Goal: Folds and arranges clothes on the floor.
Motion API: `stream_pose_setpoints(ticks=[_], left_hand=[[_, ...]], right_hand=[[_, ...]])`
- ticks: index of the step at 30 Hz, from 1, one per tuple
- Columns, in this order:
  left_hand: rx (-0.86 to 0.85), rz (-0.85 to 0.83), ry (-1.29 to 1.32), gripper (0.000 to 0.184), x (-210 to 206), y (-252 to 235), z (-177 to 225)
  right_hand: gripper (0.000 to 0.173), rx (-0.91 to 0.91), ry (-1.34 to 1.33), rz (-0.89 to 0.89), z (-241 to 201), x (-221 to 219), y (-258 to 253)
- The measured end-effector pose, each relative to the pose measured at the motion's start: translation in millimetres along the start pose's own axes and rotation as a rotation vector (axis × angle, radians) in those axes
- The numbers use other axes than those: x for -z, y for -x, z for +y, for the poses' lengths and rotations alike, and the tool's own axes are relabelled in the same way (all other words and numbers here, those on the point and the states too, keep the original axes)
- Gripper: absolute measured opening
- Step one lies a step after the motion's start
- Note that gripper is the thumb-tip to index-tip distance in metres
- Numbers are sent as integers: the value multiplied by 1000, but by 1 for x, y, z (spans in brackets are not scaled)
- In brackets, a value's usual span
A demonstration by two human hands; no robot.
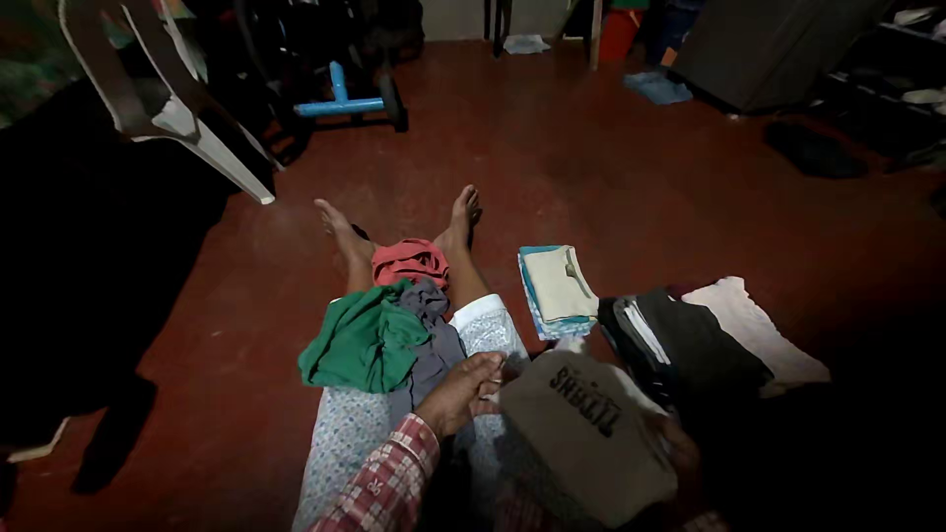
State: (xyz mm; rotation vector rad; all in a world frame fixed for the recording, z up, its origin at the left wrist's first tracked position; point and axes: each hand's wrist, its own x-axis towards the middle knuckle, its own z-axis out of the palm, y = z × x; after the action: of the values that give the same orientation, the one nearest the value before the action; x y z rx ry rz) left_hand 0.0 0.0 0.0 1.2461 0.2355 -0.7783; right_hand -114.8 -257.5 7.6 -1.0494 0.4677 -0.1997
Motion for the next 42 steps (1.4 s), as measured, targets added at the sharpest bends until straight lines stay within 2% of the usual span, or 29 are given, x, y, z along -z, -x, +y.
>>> stream_pose_setpoints(ticks=[3,9,13,15,18,20,22,27,34,38,42], left_hand=[[32,-44,113,34,14,-9,-17],[1,-134,238,37,30,-19,-34],[19,-105,220,38,27,-20,-32],[40,-75,200,40,26,-21,-30],[78,-74,219,41,25,-20,-28],[75,-100,263,40,26,-21,-30],[62,-137,294,39,29,-23,-34],[57,-195,354,37,34,-28,-39],[43,-210,373,37,35,-28,-41],[40,-206,359,37,35,-28,-40],[34,-206,360,37,35,-28,-41]], right_hand=[[35,-22,-138,-22,-11,-14,-35],[36,-53,-327,-97,-11,-49,-149],[36,31,-387,-68,-9,-75,-211],[36,31,-401,-56,6,-75,-235],[37,-90,-355,-29,50,-53,-268],[39,-173,-291,57,67,-45,-274],[40,-192,-288,67,69,-45,-277],[40,-128,-376,-40,54,-53,-281],[36,-185,-278,55,64,-35,-280],[38,-142,-319,36,66,-37,-277],[35,-145,-311,96,65,-41,-273]])
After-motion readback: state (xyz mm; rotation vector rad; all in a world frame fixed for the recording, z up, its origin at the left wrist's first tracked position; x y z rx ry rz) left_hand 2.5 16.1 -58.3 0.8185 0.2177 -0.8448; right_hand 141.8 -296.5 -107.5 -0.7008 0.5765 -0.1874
